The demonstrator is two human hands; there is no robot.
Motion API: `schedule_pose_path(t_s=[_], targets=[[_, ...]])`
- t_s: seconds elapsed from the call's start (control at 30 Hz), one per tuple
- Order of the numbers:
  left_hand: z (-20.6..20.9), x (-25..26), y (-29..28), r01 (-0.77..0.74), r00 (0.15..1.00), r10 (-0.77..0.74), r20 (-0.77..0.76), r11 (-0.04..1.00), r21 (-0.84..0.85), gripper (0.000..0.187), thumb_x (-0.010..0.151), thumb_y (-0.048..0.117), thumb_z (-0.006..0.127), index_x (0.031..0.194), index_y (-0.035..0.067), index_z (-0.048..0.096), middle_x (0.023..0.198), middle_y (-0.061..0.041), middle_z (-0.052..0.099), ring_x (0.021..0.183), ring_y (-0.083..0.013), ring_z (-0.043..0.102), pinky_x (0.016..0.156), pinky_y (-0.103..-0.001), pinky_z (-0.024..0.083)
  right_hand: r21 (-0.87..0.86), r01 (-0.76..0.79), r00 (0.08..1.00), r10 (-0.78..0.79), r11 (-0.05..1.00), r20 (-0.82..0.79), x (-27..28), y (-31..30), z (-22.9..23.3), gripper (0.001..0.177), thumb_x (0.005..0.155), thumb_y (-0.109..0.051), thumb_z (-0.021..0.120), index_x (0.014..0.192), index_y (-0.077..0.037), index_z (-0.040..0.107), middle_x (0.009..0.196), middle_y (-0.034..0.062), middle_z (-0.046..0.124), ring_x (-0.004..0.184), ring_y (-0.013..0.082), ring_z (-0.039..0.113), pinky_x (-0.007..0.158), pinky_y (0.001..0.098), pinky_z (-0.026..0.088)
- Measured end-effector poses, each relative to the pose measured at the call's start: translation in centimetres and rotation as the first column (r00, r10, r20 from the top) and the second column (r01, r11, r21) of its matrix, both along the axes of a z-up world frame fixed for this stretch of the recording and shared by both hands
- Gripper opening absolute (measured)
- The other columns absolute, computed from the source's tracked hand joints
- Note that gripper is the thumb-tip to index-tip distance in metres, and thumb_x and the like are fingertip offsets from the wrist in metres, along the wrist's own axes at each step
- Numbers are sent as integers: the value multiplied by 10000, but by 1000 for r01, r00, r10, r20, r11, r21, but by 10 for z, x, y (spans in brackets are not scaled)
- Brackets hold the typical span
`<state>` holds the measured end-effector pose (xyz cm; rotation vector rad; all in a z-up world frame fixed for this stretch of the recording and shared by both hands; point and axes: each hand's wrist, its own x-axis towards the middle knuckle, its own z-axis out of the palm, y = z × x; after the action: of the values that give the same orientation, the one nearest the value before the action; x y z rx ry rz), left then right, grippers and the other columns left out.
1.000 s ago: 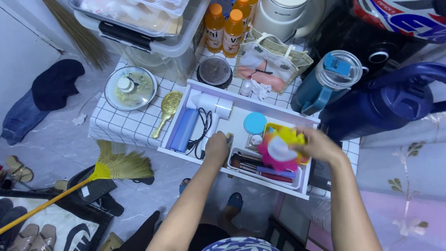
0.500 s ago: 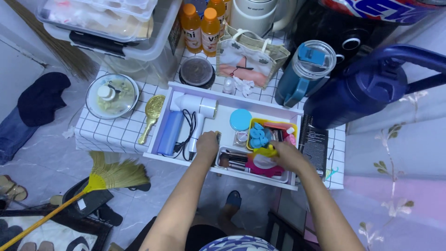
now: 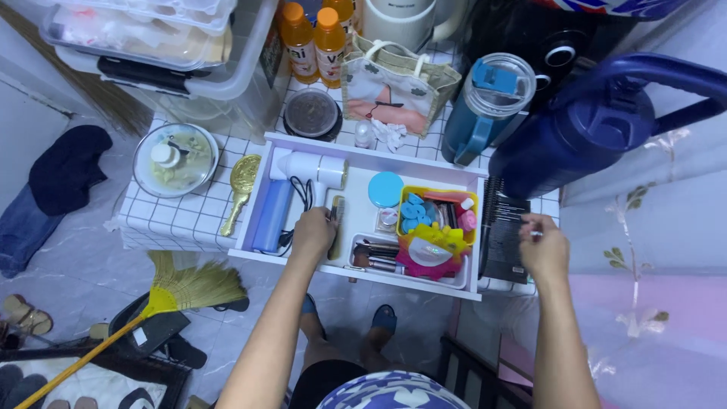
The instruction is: Organizing various hair care products and accessories in a drawer.
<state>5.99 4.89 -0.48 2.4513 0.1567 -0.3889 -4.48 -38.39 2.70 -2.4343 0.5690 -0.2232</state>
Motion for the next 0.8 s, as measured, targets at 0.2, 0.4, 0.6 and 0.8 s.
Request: schedule_pose_path(t_s=[0.2,0.4,0.6,0.8], targets=[[-5,-4,-14,10,1000,-10,1,990,139,181,916,168,661,1015,51,757,999,-244,730,973,-443,705,884,-536,547,-62,45,978,-57,997,-203,29,-40,-108,492,780,-428,890,1008,-14,754,877,191,756,839,339,737,797,426,572],[-26,-4,-5,17,999,-23,30,983,184,169,931,152,641,942,17,742,972,-257,736,962,-446,717,875,-538,559,-31,92,958,-97,995,-270,39,-27,-108,460,741,-400,877,933,9,787,849,201,753,813,313,744,780,409,569],[-27,-7,6,-28,997,15,76,985,171,185,885,190,715,948,17,736,969,-259,716,934,-448,703,843,-535,555,349,-10,948,120,937,-295,5,-36,12,313,825,-277,817,957,2,772,724,44,652,593,122,537,517,302,413],[-23,-7,4,-7,995,-6,97,992,127,209,822,157,769,1007,60,773,964,-225,742,941,-421,714,860,-527,556,696,-72,942,278,714,-187,76,142,38,677,821,-157,769,1400,-61,431,877,43,658,718,157,675,570,341,586]])
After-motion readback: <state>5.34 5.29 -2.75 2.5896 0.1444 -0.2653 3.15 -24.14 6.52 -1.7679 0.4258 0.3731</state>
